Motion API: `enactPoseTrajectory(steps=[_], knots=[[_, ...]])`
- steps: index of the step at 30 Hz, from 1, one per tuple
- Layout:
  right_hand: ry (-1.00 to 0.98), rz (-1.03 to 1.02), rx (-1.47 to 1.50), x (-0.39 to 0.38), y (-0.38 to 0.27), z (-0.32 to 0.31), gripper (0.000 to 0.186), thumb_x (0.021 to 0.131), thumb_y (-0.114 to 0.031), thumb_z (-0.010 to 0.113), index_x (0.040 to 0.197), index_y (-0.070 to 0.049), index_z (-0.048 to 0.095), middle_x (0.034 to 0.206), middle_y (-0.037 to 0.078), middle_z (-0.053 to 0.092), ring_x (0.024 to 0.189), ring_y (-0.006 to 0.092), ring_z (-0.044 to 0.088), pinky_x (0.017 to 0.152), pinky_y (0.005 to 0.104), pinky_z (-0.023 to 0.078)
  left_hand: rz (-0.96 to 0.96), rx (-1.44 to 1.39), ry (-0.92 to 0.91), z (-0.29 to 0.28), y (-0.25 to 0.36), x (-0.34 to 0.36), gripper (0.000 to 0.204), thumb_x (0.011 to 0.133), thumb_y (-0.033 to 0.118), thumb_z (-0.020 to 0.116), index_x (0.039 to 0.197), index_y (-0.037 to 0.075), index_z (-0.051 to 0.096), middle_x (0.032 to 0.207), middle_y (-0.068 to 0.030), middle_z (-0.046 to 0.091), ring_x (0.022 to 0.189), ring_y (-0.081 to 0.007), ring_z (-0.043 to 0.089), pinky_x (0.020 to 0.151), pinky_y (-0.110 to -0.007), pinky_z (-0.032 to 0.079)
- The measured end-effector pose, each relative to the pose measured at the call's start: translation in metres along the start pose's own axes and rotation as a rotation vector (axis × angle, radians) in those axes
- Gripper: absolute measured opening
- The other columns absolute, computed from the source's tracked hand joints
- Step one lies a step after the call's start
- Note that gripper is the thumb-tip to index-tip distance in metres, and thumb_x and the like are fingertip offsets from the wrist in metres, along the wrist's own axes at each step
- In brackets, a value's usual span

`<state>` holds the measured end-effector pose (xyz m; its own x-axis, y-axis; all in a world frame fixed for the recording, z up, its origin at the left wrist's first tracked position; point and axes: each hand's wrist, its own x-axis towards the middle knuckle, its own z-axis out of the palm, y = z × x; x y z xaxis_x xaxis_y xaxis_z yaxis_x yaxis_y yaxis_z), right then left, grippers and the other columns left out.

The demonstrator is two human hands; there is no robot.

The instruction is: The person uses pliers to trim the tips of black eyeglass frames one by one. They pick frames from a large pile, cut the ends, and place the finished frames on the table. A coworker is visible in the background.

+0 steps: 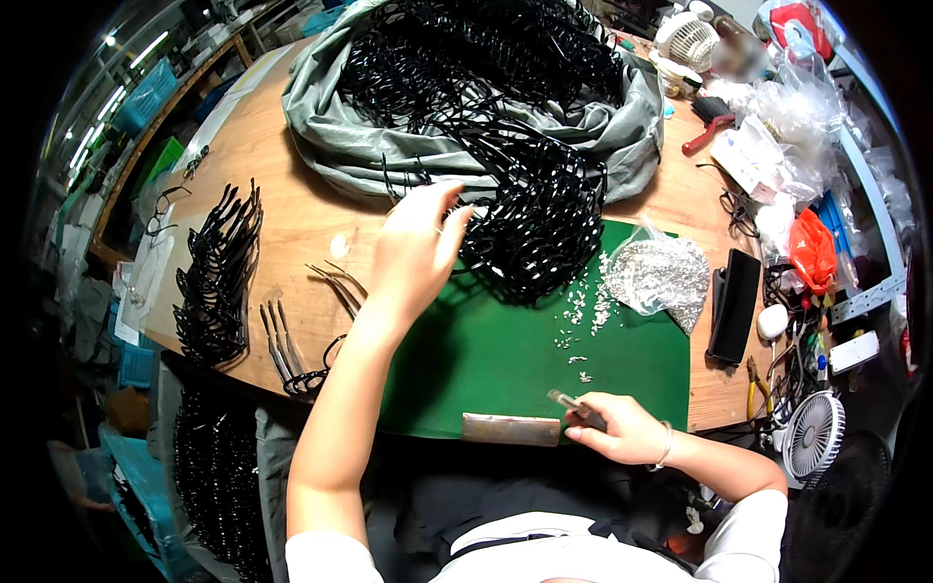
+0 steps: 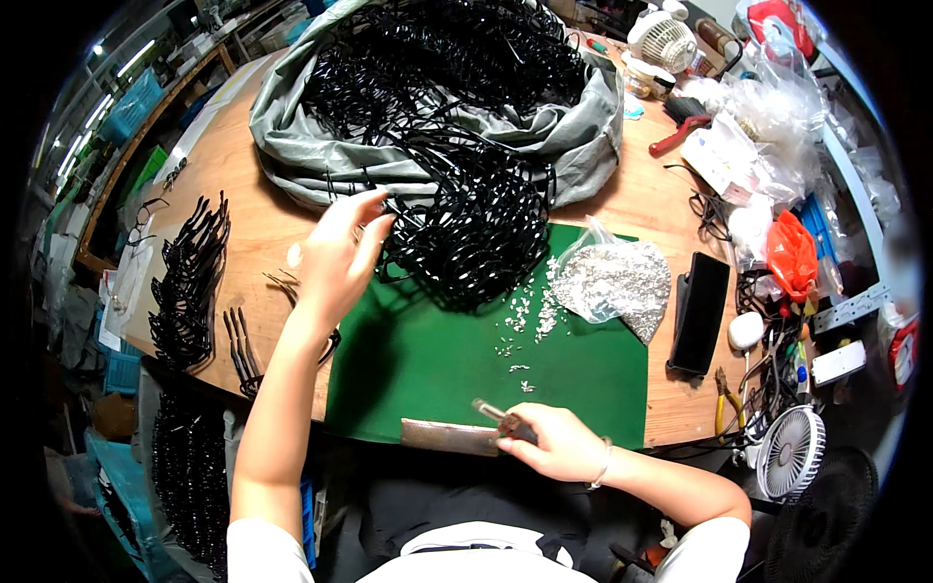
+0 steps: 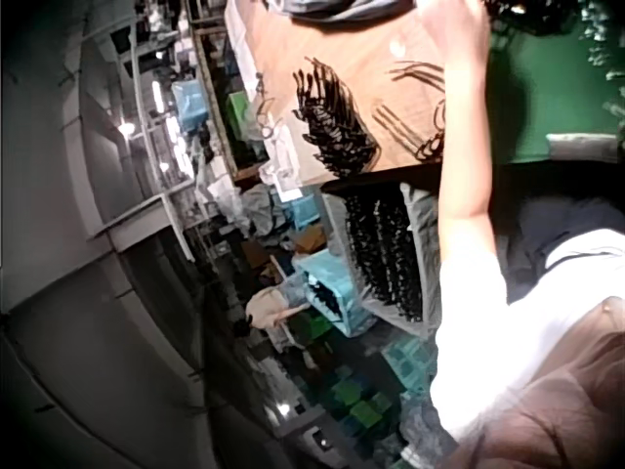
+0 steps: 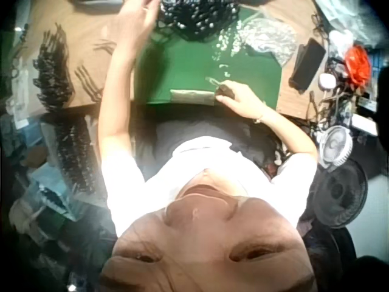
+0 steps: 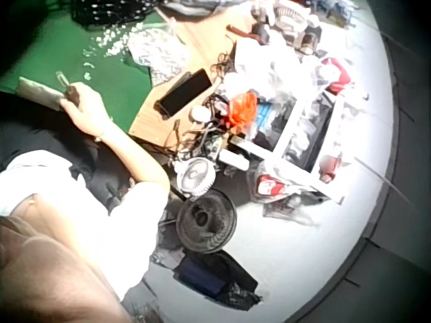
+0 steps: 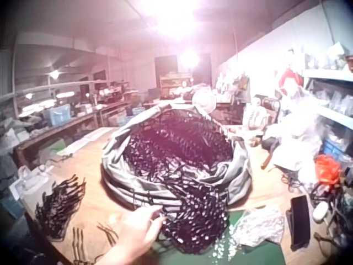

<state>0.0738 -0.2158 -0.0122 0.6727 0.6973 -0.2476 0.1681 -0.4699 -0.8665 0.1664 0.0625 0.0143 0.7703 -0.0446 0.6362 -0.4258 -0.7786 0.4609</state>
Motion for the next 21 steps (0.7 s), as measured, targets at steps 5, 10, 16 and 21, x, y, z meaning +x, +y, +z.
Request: enactPoseTrajectory(steps=[5, 10, 16, 21], knots=[[-0.034, -0.027, -0.180, -0.019, 0.000, -0.007, 0.017, 0.073, -0.014, 0.060, 0.084, -0.003, 0.054, 0.076, 0.014, 0.056, 0.071, 0.0296, 0.056, 0.065, 0.0340, 0.045, -0.411, -0.060, -0.126, 0.039, -0.049, -0.001, 0.029, 0.086, 0.024, 0.043, 0.071, 0.003, 0.057, 0.068, -0.0130, 0.059, 0.063, -0.0258, 0.058, 0.061, -0.037, 0.045], [0.034, -0.151, -0.504, -0.018, 0.004, -0.006, 0.032, 0.065, -0.007, 0.060, 0.096, -0.006, 0.050, 0.095, 0.011, 0.048, 0.079, 0.0279, 0.053, 0.070, 0.0357, 0.044, -0.385, -0.758, 0.409, 0.013, -0.015, 0.029, 0.028, 0.092, 0.024, 0.035, 0.085, -0.002, 0.044, 0.082, -0.0156, 0.060, 0.064, -0.0195, 0.059, 0.057, -0.026, 0.047], [0.124, -0.140, -0.656, -0.014, 0.015, 0.005, 0.043, 0.065, -0.005, 0.060, 0.105, 0.000, 0.047, 0.103, 0.011, 0.047, 0.082, 0.0258, 0.052, 0.071, 0.0343, 0.042, -0.368, -0.778, 0.195, -0.042, 0.080, -0.029, 0.041, 0.084, 0.015, 0.050, 0.116, -0.004, 0.033, 0.103, -0.0205, 0.055, 0.057, -0.0134, 0.056, 0.052, -0.022, 0.045], [0.194, -0.101, -0.452, -0.003, 0.021, -0.012, 0.030, 0.065, -0.004, 0.060, 0.093, -0.001, 0.050, 0.081, 0.013, 0.051, 0.077, 0.0305, 0.052, 0.070, 0.0369, 0.043, -0.840, -0.837, -0.070, -0.047, 0.119, -0.117, 0.079, 0.067, -0.005, 0.064, 0.126, -0.001, 0.012, 0.101, -0.0187, 0.055, 0.065, -0.0078, 0.054, 0.064, -0.018, 0.045]])
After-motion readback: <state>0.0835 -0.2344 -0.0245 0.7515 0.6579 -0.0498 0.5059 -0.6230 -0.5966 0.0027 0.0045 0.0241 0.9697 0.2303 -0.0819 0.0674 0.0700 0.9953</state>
